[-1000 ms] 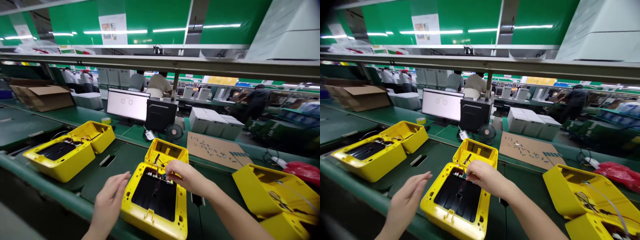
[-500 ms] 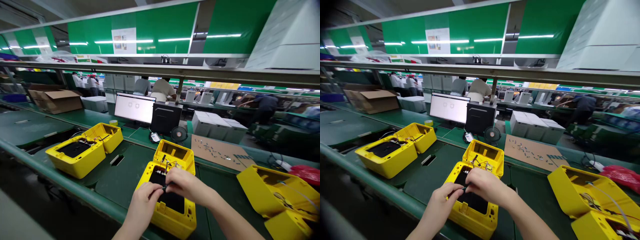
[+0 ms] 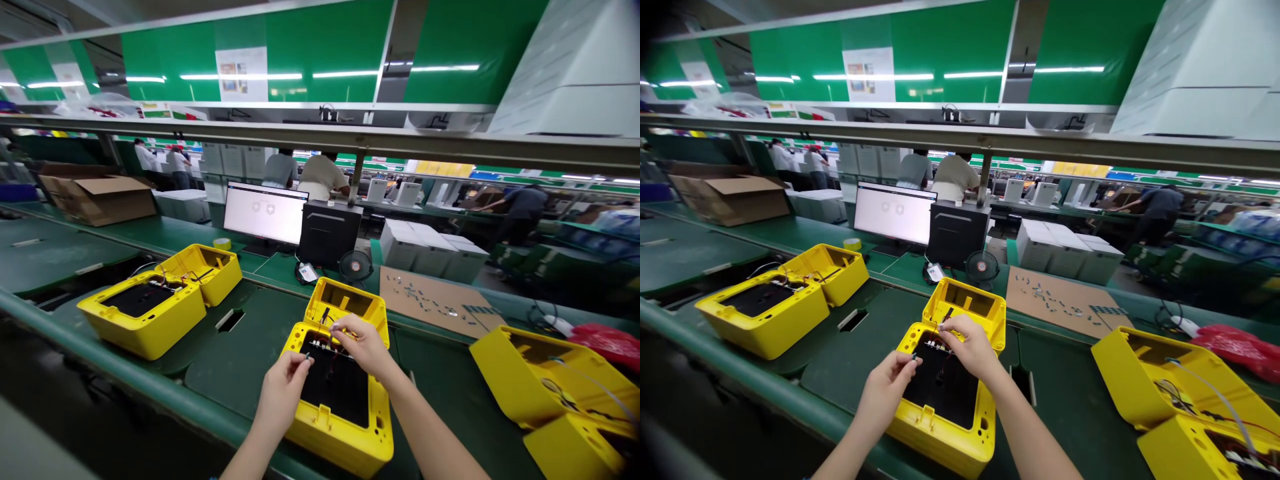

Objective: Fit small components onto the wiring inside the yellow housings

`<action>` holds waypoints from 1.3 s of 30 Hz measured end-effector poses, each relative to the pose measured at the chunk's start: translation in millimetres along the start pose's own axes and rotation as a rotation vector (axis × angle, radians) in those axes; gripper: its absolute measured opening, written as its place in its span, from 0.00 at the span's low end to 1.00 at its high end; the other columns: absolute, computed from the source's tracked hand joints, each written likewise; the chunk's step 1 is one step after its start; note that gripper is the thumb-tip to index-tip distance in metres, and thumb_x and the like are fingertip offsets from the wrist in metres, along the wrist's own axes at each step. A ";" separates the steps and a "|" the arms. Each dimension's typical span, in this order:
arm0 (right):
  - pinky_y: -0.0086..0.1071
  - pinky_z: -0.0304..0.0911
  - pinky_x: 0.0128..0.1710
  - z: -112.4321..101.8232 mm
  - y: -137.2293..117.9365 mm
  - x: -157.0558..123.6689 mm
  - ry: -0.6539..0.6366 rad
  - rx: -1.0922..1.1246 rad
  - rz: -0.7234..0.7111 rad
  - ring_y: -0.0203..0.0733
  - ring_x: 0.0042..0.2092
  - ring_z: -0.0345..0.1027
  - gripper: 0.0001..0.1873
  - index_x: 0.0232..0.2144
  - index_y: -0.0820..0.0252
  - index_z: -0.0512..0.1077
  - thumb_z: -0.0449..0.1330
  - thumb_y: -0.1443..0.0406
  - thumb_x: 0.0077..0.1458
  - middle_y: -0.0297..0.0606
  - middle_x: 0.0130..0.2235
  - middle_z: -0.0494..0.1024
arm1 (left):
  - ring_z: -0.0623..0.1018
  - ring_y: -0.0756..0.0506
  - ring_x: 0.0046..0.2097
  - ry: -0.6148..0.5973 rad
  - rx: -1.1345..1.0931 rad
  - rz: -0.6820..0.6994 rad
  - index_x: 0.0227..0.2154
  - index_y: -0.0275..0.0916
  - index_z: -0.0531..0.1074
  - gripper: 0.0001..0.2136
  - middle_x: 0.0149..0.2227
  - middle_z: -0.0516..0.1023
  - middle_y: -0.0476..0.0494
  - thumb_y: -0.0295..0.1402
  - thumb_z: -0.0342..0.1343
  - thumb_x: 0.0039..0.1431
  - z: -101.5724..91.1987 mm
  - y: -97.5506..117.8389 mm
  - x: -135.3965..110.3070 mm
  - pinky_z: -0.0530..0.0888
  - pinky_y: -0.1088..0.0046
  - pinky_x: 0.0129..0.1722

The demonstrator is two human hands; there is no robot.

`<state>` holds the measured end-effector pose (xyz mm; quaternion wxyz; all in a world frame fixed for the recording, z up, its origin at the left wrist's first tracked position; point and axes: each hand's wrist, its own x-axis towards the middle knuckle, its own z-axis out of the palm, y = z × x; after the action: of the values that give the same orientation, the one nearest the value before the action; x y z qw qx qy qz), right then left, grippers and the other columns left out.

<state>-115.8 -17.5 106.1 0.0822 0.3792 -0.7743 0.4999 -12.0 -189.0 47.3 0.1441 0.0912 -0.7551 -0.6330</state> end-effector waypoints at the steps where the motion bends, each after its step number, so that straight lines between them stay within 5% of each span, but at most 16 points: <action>1: 0.37 0.65 0.43 -1.6 -7.6 -0.3 -0.004 0.032 0.011 0.41 0.40 0.70 0.06 0.32 0.56 0.74 0.59 0.61 0.55 0.38 0.36 0.78 | 0.77 0.44 0.39 0.003 -0.031 -0.016 0.31 0.38 0.70 0.13 0.35 0.79 0.43 0.44 0.53 0.54 -0.6 0.3 0.3 0.73 0.67 0.41; 6: 0.36 0.65 0.42 7.6 -31.8 -2.9 -0.087 0.108 -0.032 0.39 0.39 0.70 0.07 0.34 0.55 0.75 0.58 0.62 0.57 0.37 0.35 0.78 | 0.78 0.43 0.43 0.020 -0.243 -0.112 0.40 0.36 0.72 0.17 0.39 0.80 0.41 0.41 0.59 0.50 -3.7 4.6 -0.5 0.74 0.67 0.45; 13: 0.37 0.61 0.42 37.0 -22.8 -15.4 -0.151 -0.029 0.039 0.39 0.38 0.66 0.05 0.32 0.56 0.69 0.55 0.64 0.58 0.35 0.34 0.74 | 0.77 0.43 0.46 0.028 -0.245 -0.118 0.40 0.38 0.76 0.14 0.43 0.80 0.42 0.38 0.60 0.50 -5.4 0.9 0.7 0.73 0.65 0.50; 39: 0.35 0.56 0.37 44.7 -19.3 -18.5 -0.188 -0.161 -0.008 0.37 0.33 0.60 0.05 0.25 0.59 0.65 0.56 0.70 0.52 0.32 0.27 0.68 | 0.77 0.46 0.43 0.077 -0.066 0.017 0.36 0.43 0.79 0.09 0.40 0.80 0.47 0.37 0.59 0.52 -6.8 -0.4 -6.5 0.74 0.72 0.48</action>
<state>-78.7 -49.7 88.7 0.0416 0.4195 -0.8147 0.3981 -3.7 -193.4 47.4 0.1813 0.1043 -0.7285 -0.6523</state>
